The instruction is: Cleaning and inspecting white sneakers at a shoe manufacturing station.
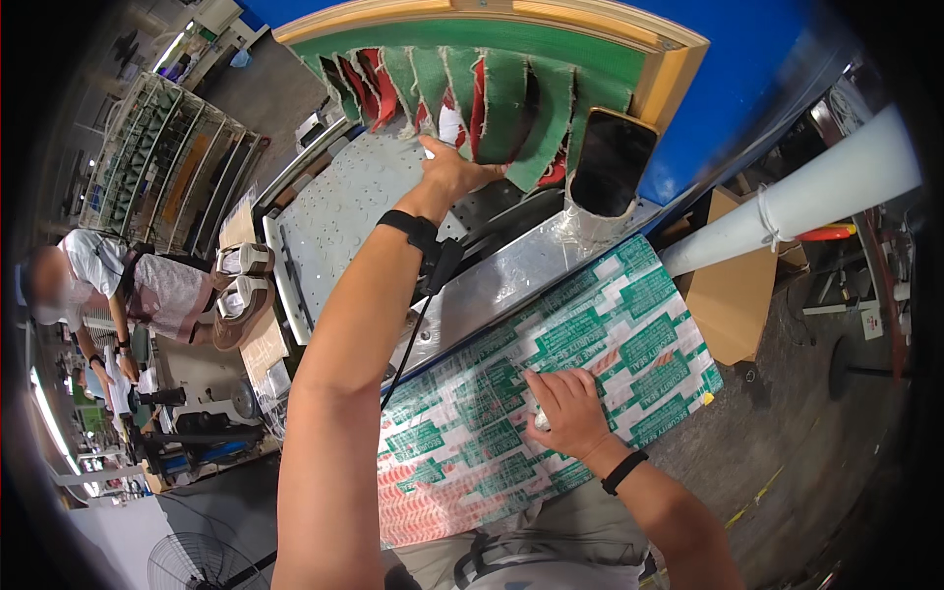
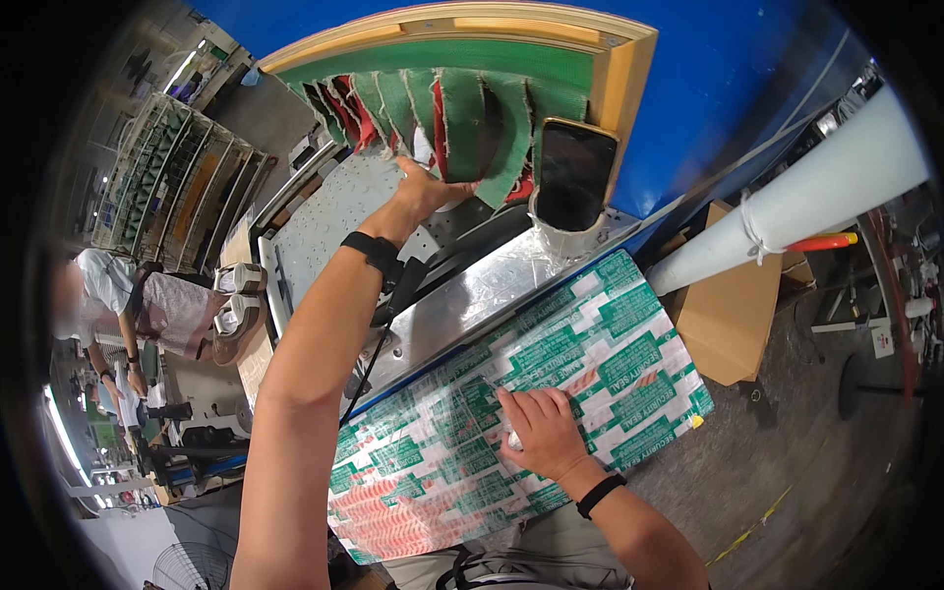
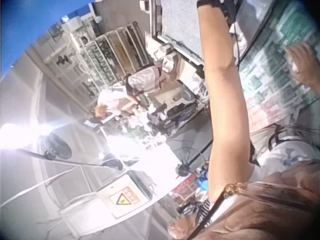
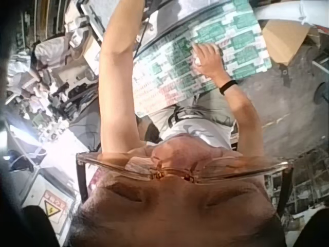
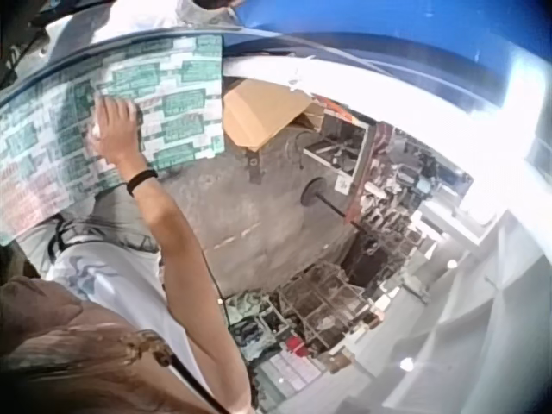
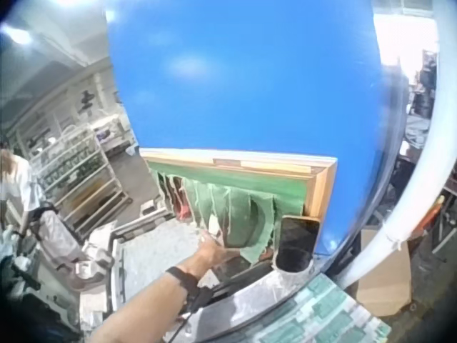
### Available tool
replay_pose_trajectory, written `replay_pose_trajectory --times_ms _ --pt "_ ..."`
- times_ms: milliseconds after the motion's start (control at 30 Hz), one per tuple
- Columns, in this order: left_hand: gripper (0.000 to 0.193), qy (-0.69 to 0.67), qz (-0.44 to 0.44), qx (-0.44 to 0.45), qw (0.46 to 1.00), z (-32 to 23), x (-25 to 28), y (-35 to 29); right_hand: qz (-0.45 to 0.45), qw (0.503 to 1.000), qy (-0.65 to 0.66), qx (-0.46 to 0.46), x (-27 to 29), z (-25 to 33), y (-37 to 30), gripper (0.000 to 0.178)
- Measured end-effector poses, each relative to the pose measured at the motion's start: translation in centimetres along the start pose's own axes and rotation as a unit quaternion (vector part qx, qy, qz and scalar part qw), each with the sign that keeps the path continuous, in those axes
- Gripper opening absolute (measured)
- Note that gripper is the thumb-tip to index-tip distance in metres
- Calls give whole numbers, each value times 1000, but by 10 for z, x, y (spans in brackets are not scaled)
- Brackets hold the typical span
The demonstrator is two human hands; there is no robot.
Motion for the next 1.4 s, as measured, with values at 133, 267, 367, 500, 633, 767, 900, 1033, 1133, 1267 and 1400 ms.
replay_pose_trajectory --times_ms 133,267,367,500,633,767,900,1033,1133,1267,1400 --pt "170 52 -76 -116 989 11 5 4 -19 1000 -3 2 -3 -2 1 76" --pt "159 7 31 -235 972 62 56 17 -12 1000 -7 5 -1 -1 2 75" --pt "148 34 25 -211 977 112 92 30 6 1000 -24 -2 1 -1 4 73" --pt "134 -154 27 -93 983 79 55 22 22 999 -38 -18 2 -3 0 73" --pt "137 5 -78 -59 995 43 34 21 10 1000 -28 -5 -1 3 6 73" --pt "133 26 -74 -94 992 66 39 25 11 1000 -25 -8 -1 5 8 73" --pt "117 55 -1 -179 982 111 88 4 -1 1000 -7 -14 1 2 8 73" --pt "116 -47 123 -265 955 185 112 -45 -1 1000 -15 -8 -1 -1 5 72" --pt "105 -176 111 -163 964 226 104 -67 5 1000 -16 2 -3 0 1 75" --pt "97 -231 -41 -144 961 234 84 -67 -9 1000 -26 4 -3 3 4 74" --pt "79 -241 -25 -157 957 212 108 -79 -23 1000 -17 4 -5 4 1 74"
Point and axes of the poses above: each hand's wrist, its own y-axis towards the middle knuckle, its own x-axis out of the back of the hand, z = x × y, the point moved 2 cm from there along y, towards the middle knuckle, and after that the axes turned 5 degrees about y, right-handed, at the moved point
